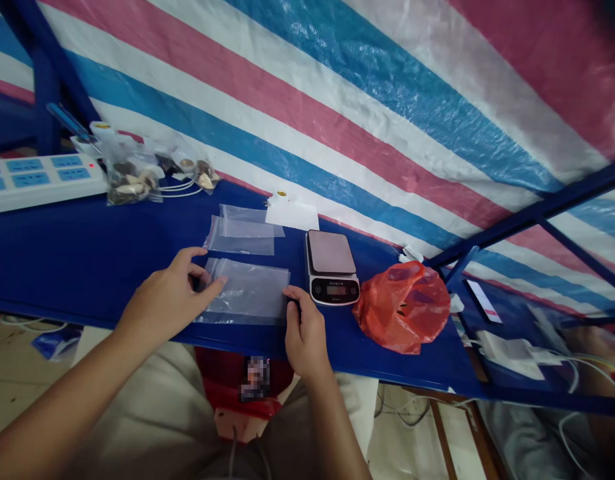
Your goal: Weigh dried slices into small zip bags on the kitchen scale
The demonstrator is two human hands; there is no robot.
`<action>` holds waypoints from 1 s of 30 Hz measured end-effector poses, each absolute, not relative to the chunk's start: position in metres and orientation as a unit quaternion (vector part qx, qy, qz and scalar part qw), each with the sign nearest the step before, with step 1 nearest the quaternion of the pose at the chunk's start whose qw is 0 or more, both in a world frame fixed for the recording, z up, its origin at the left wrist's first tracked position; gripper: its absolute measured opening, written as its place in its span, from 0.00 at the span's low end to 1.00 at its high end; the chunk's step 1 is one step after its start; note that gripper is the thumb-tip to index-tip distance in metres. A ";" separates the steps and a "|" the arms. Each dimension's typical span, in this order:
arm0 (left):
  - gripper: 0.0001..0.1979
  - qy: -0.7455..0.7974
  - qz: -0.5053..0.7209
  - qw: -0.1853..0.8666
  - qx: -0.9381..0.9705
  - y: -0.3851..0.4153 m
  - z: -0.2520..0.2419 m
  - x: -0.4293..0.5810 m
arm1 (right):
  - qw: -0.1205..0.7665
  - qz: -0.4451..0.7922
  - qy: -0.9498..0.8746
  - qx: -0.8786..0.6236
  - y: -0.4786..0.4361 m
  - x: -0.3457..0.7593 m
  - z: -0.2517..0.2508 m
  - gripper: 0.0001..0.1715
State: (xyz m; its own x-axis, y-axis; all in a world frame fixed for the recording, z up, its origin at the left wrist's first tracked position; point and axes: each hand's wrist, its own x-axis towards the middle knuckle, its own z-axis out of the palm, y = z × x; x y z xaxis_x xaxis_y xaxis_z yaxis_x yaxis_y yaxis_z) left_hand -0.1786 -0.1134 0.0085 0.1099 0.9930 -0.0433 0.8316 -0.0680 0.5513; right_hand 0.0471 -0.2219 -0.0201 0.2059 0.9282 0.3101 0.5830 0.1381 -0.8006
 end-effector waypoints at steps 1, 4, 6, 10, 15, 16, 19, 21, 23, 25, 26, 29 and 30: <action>0.32 0.642 0.181 0.232 0.708 -0.113 0.008 -0.178 | 0.460 0.193 -0.599 -0.626 -0.222 0.048 -0.020 0.18; 0.32 0.642 0.185 0.238 0.705 -0.112 0.008 -0.177 | 0.467 0.197 -0.597 -0.622 -0.223 0.048 -0.019 0.18; 0.32 0.636 0.187 0.244 0.708 -0.111 0.009 -0.176 | 0.467 0.198 -0.599 -0.620 -0.223 0.047 -0.017 0.18; 0.30 0.620 0.190 0.263 0.714 -0.110 0.010 -0.175 | 0.464 0.201 -0.605 -0.615 -0.223 0.047 -0.014 0.18; 0.27 0.606 0.224 0.281 0.710 -0.110 0.009 -0.177 | 0.474 0.196 -0.586 -0.628 -0.223 0.048 -0.016 0.19; 0.27 0.607 0.230 0.283 0.706 -0.110 0.009 -0.179 | 0.476 0.199 -0.581 -0.629 -0.223 0.048 -0.017 0.19; 0.27 0.610 0.240 0.297 0.694 -0.111 0.009 -0.184 | 0.487 0.207 -0.566 -0.632 -0.223 0.048 -0.018 0.18; 0.26 0.609 0.241 0.303 0.692 -0.112 0.009 -0.187 | 0.491 0.207 -0.561 -0.634 -0.223 0.048 -0.018 0.18; 0.26 0.607 0.239 0.309 0.692 -0.111 0.007 -0.190 | 0.489 0.203 -0.562 -0.635 -0.223 0.047 -0.018 0.18; 0.26 0.604 0.243 0.320 0.688 -0.109 0.006 -0.192 | 0.488 0.200 -0.563 -0.636 -0.223 0.047 -0.018 0.18; 0.26 0.601 0.247 0.328 0.685 -0.108 0.005 -0.193 | 0.490 0.199 -0.563 -0.636 -0.223 0.047 -0.019 0.18; 0.30 0.587 0.263 0.371 0.670 -0.102 0.007 -0.197 | 0.496 0.194 -0.561 -0.634 -0.223 0.047 -0.020 0.18; 0.32 0.578 0.266 0.392 0.664 -0.100 0.008 -0.198 | 0.498 0.193 -0.560 -0.634 -0.223 0.047 -0.020 0.18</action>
